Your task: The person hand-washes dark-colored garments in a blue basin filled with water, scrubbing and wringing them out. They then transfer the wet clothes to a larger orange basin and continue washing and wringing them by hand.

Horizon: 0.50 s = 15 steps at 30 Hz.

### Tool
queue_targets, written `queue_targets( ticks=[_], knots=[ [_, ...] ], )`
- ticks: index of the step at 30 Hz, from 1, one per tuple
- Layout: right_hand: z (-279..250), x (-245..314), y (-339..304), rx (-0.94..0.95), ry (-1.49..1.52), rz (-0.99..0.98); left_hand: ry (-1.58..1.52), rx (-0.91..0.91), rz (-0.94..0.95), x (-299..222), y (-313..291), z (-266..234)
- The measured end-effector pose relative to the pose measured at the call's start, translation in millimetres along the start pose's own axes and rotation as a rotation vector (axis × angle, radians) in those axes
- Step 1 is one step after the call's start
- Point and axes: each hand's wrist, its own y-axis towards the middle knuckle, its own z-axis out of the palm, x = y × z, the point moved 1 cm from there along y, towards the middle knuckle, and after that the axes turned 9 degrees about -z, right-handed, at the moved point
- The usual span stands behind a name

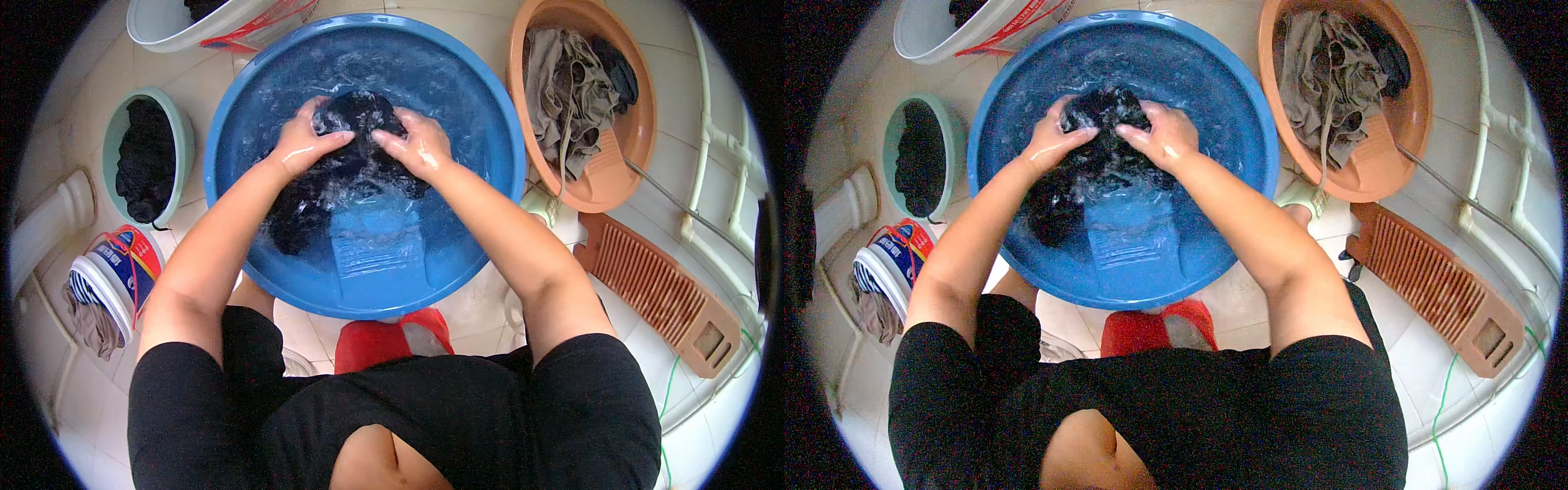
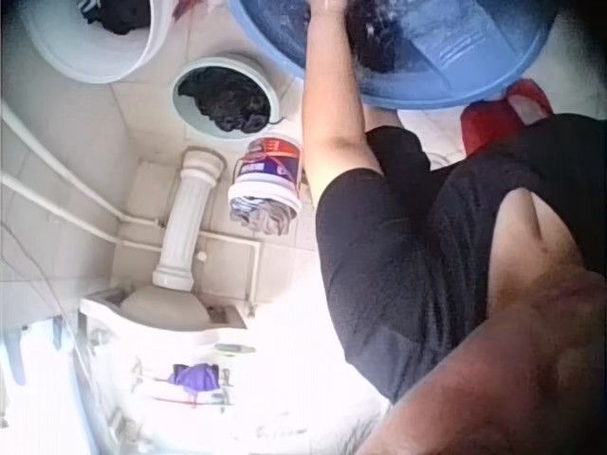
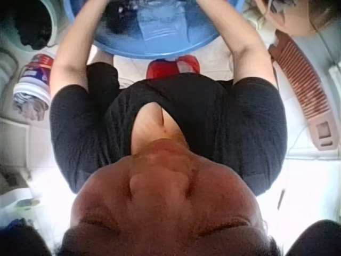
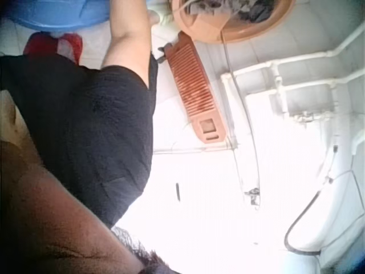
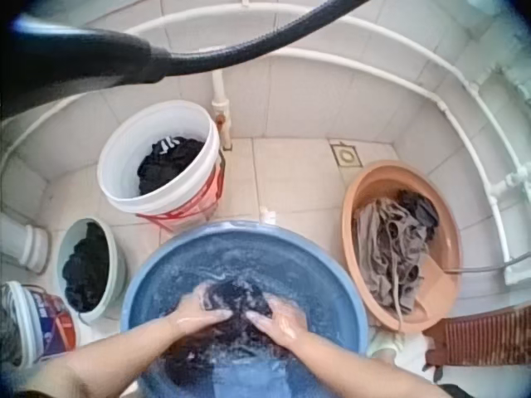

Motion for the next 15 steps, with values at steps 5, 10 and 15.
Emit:
queue_targets(
  ticks=[5, 10, 15],
  knots=[
    [3, -9, -9, 0.209, -0.062, 0.393, 0.103, 0.089, 0.016, 6, -11, 15],
    [23, 25, -63, 0.185, 0.037, 0.324, -0.214, 0.246, -0.034, -9, -58, 34],
    [5, 48, -128, 0.234, -0.092, -0.121, 0.302, 0.135, 0.160, -27, -142, 46]
  ],
)
